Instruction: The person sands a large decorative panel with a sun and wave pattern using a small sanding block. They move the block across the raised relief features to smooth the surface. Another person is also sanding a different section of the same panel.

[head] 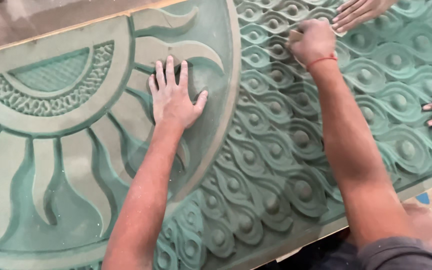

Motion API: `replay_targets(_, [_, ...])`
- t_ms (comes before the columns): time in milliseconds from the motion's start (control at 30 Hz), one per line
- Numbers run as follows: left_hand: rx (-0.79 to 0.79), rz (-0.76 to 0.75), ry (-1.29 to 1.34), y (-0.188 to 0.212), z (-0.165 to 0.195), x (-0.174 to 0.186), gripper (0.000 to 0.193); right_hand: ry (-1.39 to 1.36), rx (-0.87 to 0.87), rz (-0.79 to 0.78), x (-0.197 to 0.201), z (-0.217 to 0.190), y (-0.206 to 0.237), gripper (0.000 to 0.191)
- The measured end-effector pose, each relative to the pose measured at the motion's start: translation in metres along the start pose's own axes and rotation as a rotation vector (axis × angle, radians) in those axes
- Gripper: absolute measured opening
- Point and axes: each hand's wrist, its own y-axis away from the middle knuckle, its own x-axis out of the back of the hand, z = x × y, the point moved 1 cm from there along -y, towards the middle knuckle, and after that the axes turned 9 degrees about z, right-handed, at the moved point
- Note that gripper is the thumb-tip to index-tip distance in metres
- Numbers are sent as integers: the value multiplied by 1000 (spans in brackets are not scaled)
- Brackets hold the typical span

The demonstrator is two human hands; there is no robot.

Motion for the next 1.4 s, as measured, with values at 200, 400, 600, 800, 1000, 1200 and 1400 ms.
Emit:
replay_targets(200, [8,13,10,3,0,2,89,-17,66,85,-4,-9,-4,15])
replay_targets(400, [-4,16,19,0,-1,-1,90,-27,127,47,1,-9,-9,9])
replay_targets(600, [10,8,-1,3,-2,0,88,-241,195,3,-8,-16,-24,12])
replay_targets(800, [5,6,6,-2,1,2,91,-54,122,-196,8,7,-27,28])
replay_targets(1000, [18,-4,2,0,-1,-2,90,58,-86,-304,8,11,-24,31])
replay_targets(1200, [18,5,11,-3,0,0,91,-18,-433,-452,16,4,-26,35])
replay_targets(1400, [19,-14,2,-3,0,-1,91,-141,-536,-350,22,1,-17,48])
